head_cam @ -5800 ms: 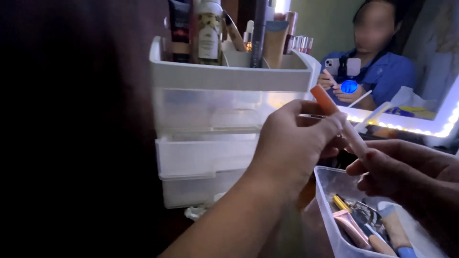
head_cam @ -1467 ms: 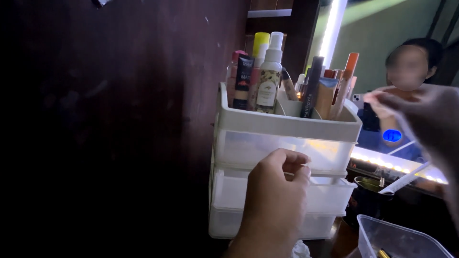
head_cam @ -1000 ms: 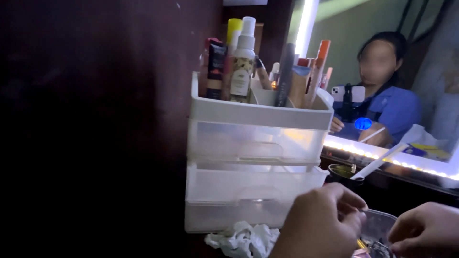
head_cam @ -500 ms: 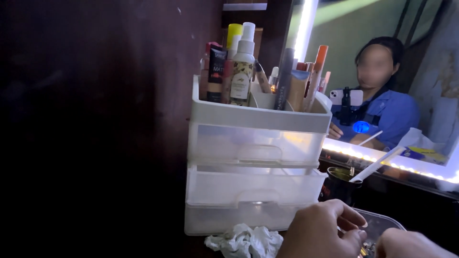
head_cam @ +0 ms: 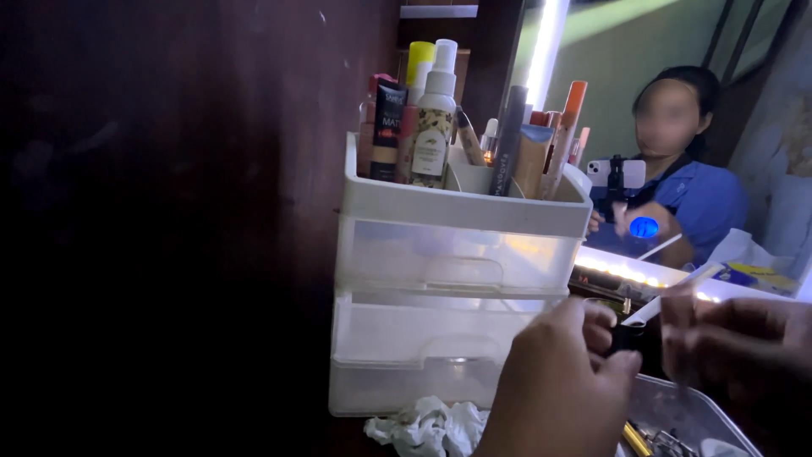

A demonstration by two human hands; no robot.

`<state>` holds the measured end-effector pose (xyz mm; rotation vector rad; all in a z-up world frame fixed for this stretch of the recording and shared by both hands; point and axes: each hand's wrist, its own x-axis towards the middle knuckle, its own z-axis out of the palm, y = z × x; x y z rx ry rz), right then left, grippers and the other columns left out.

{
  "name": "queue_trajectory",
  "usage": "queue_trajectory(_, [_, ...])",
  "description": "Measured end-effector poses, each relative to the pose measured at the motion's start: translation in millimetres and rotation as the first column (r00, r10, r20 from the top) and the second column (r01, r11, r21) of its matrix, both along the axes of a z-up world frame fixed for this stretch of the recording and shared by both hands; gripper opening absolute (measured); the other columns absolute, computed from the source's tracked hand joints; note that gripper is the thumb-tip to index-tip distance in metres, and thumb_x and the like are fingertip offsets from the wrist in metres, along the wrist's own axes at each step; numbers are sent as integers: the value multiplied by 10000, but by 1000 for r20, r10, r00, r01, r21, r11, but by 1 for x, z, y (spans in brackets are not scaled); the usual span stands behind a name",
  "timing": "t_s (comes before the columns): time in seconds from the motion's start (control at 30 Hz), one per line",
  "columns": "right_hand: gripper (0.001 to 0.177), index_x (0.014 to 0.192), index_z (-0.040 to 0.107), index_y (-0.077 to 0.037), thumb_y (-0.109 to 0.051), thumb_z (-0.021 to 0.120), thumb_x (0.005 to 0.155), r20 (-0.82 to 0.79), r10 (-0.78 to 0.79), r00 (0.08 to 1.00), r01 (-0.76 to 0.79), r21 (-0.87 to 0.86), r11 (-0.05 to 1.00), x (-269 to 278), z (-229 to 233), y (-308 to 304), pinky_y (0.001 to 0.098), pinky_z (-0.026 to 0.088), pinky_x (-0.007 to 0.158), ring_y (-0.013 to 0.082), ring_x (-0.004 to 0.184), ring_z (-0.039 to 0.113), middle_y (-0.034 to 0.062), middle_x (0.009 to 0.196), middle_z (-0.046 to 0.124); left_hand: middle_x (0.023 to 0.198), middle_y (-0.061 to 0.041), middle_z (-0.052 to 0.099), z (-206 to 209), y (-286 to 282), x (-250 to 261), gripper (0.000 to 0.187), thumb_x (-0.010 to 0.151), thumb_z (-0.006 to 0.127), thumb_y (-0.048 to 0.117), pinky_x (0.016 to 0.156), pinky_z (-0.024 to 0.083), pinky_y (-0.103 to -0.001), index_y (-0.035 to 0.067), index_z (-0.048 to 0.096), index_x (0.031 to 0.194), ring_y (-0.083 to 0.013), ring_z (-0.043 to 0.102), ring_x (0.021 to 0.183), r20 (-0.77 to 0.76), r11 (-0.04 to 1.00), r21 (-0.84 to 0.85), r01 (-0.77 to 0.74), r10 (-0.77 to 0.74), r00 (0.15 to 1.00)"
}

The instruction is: Organizing various makeup and skincare items into a plastic drawer organizer on a vanity.

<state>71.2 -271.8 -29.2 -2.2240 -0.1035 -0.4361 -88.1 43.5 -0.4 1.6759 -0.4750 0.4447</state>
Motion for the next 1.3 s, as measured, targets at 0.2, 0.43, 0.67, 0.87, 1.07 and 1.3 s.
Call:
queue_trajectory(0.2, [385,1242,659,52,-167,739,936,184,91,979,-124,179,976,-87,121,122,503,617,810,372,882,781,273,1049,749,925,-144,762,52,13,-8,215,881,735,182,776,586,-393,27,701,1026,-272,758,864,189,990,-16,-139,140,972])
queue_trajectory(0.43, [455,1303,664,54,-246,696,961,299,207,931,-246,100,964,-136,163,199,453,570,927,338,1051,752,254,1171,737,954,-100,778,99,52,1,197,902,699,180,734,636,-350,61,669,1056,-214,790,834,350,949,-14,-314,299,888])
queue_trajectory(0.67, [502,1388,618,19,-299,649,1001,292,183,939,-213,74,974,-92,140,158,482,559,938,361,1084,732,259,1212,716,940,-88,779,135,84,50,327,791,763,168,770,627,-339,76,624,1071,-210,792,829,463,845,-100,-525,507,727])
queue_trajectory(0.87, [557,1369,653,10,-353,704,950,190,82,978,-109,135,985,-87,121,128,505,562,968,354,1130,723,243,1223,725,889,-79,786,131,80,64,190,812,782,250,815,603,-375,99,700,894,-224,779,859,299,814,10,-580,551,779])
queue_trajectory(1.07, [612,1386,640,-10,-388,741,916,191,85,978,-119,171,978,-56,95,71,527,575,965,358,1145,737,248,1256,715,906,-98,774,121,74,62,142,822,776,211,806,595,-409,111,701,890,-266,754,878,391,728,50,-683,615,685])
queue_trajectory(1.3, [528,1328,662,58,-275,779,935,132,51,990,-70,142,987,74,29,-79,627,589,822,474,950,747,305,1114,713,918,-53,771,110,68,62,115,860,737,198,786,590,-429,161,695,961,-242,760,871,469,676,212,-706,563,680])
